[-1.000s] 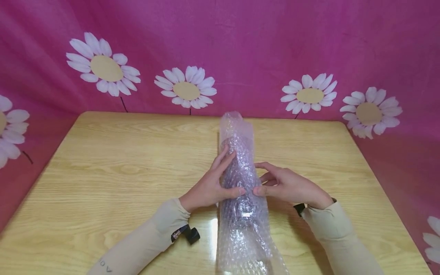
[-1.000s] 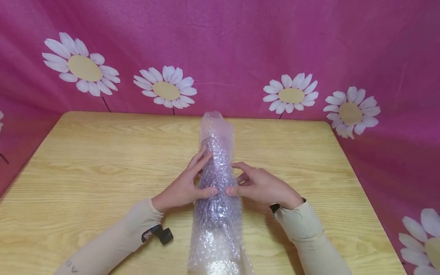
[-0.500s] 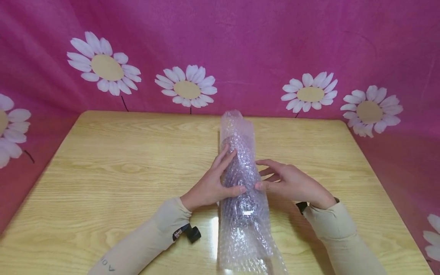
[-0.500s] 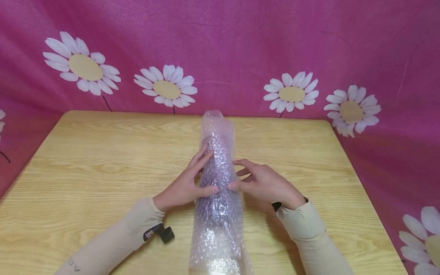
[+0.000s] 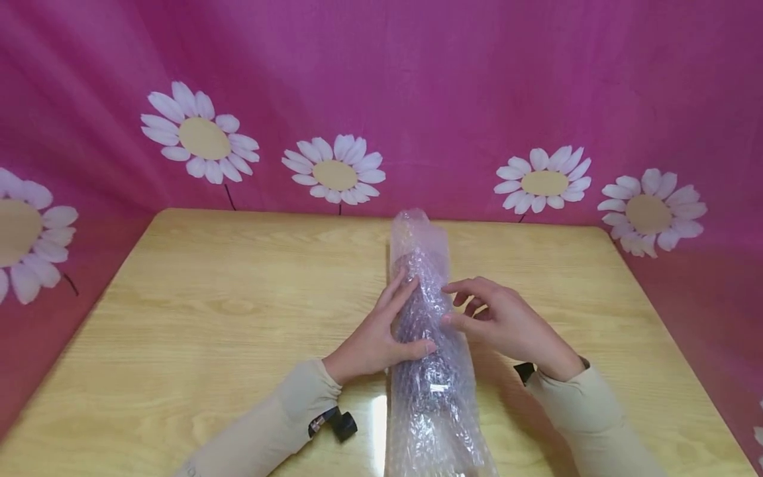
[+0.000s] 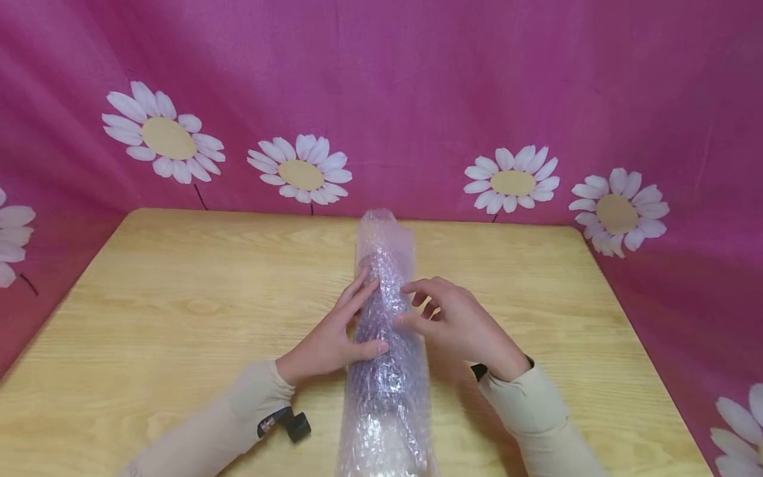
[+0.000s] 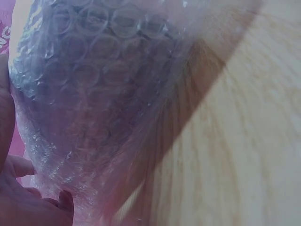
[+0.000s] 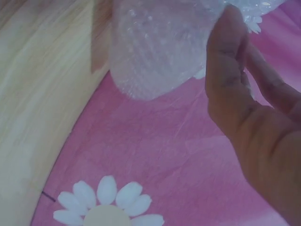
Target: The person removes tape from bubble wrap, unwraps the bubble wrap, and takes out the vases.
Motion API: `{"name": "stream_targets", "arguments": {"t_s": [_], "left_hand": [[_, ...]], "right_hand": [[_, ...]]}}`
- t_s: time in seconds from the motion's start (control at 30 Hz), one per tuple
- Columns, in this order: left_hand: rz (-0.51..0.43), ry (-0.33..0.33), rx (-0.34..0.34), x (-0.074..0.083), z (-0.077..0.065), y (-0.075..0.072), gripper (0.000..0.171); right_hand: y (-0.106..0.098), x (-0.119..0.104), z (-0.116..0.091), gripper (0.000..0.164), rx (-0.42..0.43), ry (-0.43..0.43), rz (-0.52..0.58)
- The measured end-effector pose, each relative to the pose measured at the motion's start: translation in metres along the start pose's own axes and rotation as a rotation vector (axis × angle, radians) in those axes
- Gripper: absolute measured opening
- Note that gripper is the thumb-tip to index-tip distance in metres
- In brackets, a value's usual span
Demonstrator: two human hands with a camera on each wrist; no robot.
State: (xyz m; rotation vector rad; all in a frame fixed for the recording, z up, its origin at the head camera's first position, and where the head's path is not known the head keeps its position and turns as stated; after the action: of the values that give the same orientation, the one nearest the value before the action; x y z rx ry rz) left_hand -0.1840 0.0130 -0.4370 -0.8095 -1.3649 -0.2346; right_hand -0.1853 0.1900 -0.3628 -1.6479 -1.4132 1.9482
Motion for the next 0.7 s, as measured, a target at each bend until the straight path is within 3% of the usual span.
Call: {"name": "stream_targets", "arguments": {"t_s": [0.37, 0.7], "left_hand": [[0.001, -0.006, 0.012, 0.0, -0.002, 0.004, 0.108], [-0.011, 0.007, 0.015, 0.0, -0.001, 0.003, 0.11]], "right_hand": [[0.005, -0.025, 0.013, 0.035, 0.053, -0.118, -0.06], [0.016, -0.031, 0.023, 0.026, -0.034, -0.143, -0.039]]}}
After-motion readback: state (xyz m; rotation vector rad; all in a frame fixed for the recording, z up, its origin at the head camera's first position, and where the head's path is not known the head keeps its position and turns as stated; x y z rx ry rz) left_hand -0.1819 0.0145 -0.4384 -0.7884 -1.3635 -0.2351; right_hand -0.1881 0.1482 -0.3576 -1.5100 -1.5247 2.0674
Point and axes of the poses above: each hand's wrist, its own z-axis towards the middle knuckle, its own y-axis out of the palm, x = y × z, the point moved 7 cm from there along z, towards the middle knuckle, and after that the axes turned 8 degrees about -x, right-handed, at the moved point
